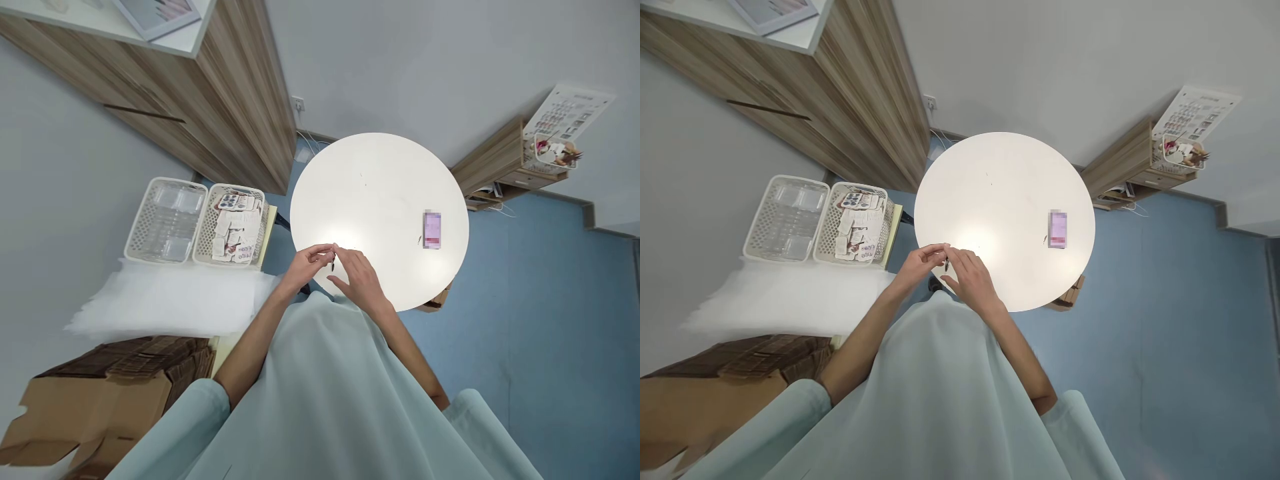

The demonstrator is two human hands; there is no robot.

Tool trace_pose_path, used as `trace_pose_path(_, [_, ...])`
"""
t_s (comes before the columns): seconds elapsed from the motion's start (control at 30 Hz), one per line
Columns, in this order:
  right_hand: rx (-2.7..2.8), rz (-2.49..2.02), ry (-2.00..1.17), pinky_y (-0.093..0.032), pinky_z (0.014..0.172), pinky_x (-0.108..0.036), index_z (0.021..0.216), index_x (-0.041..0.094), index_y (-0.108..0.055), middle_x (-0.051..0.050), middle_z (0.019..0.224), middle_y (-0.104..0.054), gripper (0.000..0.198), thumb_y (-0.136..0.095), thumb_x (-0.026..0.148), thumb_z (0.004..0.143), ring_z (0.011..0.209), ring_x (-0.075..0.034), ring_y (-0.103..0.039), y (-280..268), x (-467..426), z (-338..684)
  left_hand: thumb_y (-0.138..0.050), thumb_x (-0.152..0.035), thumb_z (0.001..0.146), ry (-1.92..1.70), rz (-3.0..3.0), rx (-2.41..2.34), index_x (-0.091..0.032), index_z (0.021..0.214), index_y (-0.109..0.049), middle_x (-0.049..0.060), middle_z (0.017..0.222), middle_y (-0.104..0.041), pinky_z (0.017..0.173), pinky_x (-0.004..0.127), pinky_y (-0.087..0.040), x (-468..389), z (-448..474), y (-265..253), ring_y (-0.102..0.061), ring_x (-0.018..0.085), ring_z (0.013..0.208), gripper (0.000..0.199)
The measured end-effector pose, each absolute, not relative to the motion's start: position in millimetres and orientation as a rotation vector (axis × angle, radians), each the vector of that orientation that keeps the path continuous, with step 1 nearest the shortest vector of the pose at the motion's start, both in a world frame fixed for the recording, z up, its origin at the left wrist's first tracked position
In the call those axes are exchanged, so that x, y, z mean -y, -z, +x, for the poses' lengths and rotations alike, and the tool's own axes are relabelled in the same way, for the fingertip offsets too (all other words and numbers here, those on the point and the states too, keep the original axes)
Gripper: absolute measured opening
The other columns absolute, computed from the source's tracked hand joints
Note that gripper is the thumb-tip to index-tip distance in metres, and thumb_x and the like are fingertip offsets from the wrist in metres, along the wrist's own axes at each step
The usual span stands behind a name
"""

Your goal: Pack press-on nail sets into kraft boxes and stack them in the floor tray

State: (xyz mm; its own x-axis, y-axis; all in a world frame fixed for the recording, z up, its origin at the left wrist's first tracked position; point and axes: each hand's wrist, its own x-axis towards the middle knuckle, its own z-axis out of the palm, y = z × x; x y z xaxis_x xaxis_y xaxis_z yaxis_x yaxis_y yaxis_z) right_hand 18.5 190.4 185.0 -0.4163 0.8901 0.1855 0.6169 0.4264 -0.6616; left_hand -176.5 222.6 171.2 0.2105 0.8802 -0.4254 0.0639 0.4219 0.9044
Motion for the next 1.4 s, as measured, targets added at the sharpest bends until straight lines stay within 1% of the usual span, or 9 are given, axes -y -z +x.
trace_pose_path(0.17, [2.142,-1.260,-0.731,-0.058,0.108,-0.057,0.174,0.035,-0.026,-0.011,0.150,-0.065,0.081,-0.068,0.033,0.105,0.130,-0.035,-0.063,-188,-194,29,-0.074,-0.069,0.092,-0.746,0.968,-1.255,-0.021,0.133,-0.077,0.013,0.132,-0.077,0.102,0.044,-0.059,-216,-187,-171,-0.073,0.031,0.117,0.064])
trace_pose_path(0.37, [2.087,-1.322,-0.833,-0.060,0.102,-0.054,0.173,0.039,-0.028,-0.008,0.152,-0.065,0.081,-0.071,0.035,0.104,0.125,-0.033,-0.066,-184,-197,40,-0.088,-0.056,0.082,-0.787,0.883,-1.260,-0.019,0.140,-0.072,0.014,0.127,-0.075,0.105,0.044,-0.058,-212,-203,-162,-0.070,0.031,0.122,0.070])
trace_pose_path(0.57, [2.104,-1.337,-0.834,-0.061,0.101,-0.053,0.172,0.038,-0.028,-0.008,0.152,-0.065,0.082,-0.071,0.033,0.103,0.126,-0.033,-0.065,-181,-197,40,-0.089,-0.051,0.079,-0.813,0.826,-1.228,-0.019,0.137,-0.073,0.011,0.117,-0.072,0.103,0.043,-0.059,-211,-203,-159,-0.071,0.028,0.115,0.068])
trace_pose_path(0.67, [2.155,-1.366,-0.775,-0.059,0.107,-0.056,0.174,0.035,-0.026,-0.010,0.152,-0.064,0.086,-0.072,0.030,0.102,0.134,-0.035,-0.060,-180,-198,36,-0.089,-0.049,0.079,-0.851,0.862,-1.281,-0.019,0.133,-0.075,0.009,0.113,-0.071,0.096,0.039,-0.060,-210,-199,-161,-0.071,0.025,0.107,0.063])
trace_pose_path(0.83, [2.321,-1.386,-0.691,-0.049,0.121,-0.057,0.176,0.026,-0.020,-0.014,0.165,-0.052,0.093,-0.073,0.024,0.100,0.151,-0.036,-0.048,-184,-199,16,-0.089,-0.044,0.079,-0.885,0.910,-1.349,-0.020,0.129,-0.076,0.008,0.109,-0.073,0.092,0.037,-0.060,-210,-188,-162,-0.072,0.020,0.095,0.057])
trace_pose_path(1.07, [2.355,-1.418,-0.693,-0.056,0.113,-0.055,0.178,0.027,-0.011,-0.015,0.152,-0.063,0.094,-0.065,0.015,0.102,0.140,-0.035,-0.057,-183,-200,-2,-0.089,-0.046,0.079,-0.888,0.923,-1.340,-0.019,0.126,-0.076,0.008,0.105,-0.076,0.094,0.039,-0.059,-210,-179,-159,-0.073,0.024,0.100,0.056])
trace_pose_path(1.23, [2.030,-1.317,-0.950,-0.063,0.106,-0.053,0.177,0.038,-0.006,-0.012,0.156,-0.059,0.094,-0.065,0.029,0.106,0.138,-0.032,-0.061,-180,-198,5,-0.078,-0.062,0.090,-0.805,0.867,-1.251,-0.021,0.137,-0.072,0.014,0.133,-0.075,0.100,0.040,-0.056,-212,-185,-171,-0.069,0.029,0.122,0.062])
trace_pose_path(1.33, [1.776,-1.242,-1.132,-0.066,0.104,-0.050,0.177,0.041,-0.004,-0.011,0.159,-0.056,0.099,-0.071,0.042,0.103,0.137,-0.029,-0.064,-182,-198,11,-0.071,-0.071,0.093,-0.716,0.763,-1.191,-0.020,0.133,-0.075,0.016,0.130,-0.076,0.097,0.040,-0.056,-212,-190,-172,-0.070,0.030,0.119,0.066])
trace_pose_path(1.4, [1.648,-1.207,-1.230,-0.067,0.102,-0.049,0.176,0.041,-0.004,-0.011,0.161,-0.054,0.104,-0.074,0.049,0.100,0.139,-0.029,-0.064,-184,-199,15,-0.077,-0.070,0.089,-0.697,0.703,-1.166,-0.019,0.128,-0.078,0.015,0.121,-0.078,0.092,0.038,-0.055,-210,-192,-168,-0.071,0.028,0.112,0.064])
